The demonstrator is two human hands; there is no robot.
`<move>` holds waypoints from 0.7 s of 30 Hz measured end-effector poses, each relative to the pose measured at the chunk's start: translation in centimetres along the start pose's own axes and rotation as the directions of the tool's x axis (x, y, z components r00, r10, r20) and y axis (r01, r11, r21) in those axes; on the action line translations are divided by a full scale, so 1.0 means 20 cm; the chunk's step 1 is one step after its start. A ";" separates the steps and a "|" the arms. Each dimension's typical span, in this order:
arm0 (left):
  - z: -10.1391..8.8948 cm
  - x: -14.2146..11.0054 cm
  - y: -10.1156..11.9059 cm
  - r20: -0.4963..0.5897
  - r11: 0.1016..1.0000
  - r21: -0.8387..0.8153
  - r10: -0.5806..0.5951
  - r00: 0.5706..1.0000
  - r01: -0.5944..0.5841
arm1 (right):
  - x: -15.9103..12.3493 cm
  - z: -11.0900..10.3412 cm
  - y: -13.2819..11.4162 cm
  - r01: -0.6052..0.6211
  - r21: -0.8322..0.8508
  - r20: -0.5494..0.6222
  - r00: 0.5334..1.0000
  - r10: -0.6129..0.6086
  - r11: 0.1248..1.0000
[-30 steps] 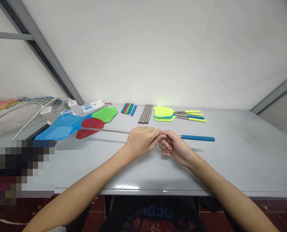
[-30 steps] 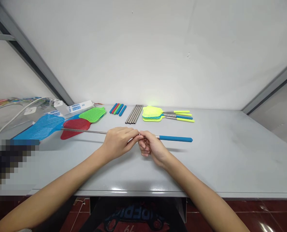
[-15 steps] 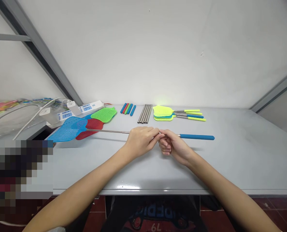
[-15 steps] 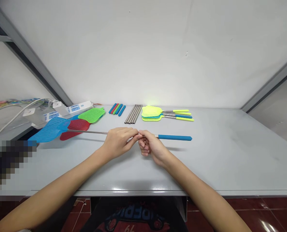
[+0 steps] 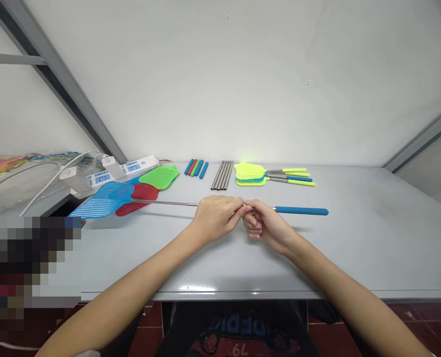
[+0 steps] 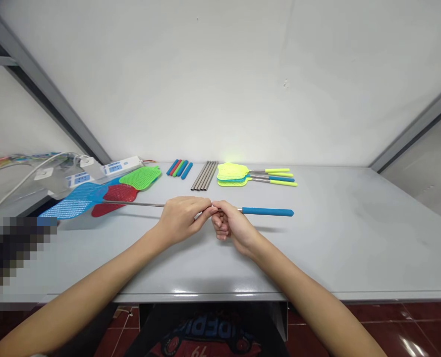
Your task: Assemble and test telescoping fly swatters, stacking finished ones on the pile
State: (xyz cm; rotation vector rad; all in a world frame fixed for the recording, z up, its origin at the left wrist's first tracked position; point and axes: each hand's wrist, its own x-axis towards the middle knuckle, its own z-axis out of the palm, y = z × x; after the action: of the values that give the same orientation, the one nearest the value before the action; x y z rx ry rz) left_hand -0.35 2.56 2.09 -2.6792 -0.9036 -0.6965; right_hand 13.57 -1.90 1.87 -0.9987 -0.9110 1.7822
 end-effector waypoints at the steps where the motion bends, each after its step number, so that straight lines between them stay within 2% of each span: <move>1: 0.00 0.00 0.00 0.001 1.000 0.003 0.000 1.000 0.000 | 0.00 0.00 0.00 0.004 -0.002 -0.002 1.000 -0.004 1.000; 21: -0.01 0.00 0.00 0.075 0.999 -0.030 -0.028 0.997 0.030 | 0.00 -0.01 0.01 0.021 -0.011 0.005 1.000 -0.021 1.000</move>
State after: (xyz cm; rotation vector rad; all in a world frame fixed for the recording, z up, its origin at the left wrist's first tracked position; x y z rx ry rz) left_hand -0.46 2.57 2.22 -2.7413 -0.9597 -0.6251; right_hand 13.66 -1.84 1.62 -0.9890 -0.9319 1.7645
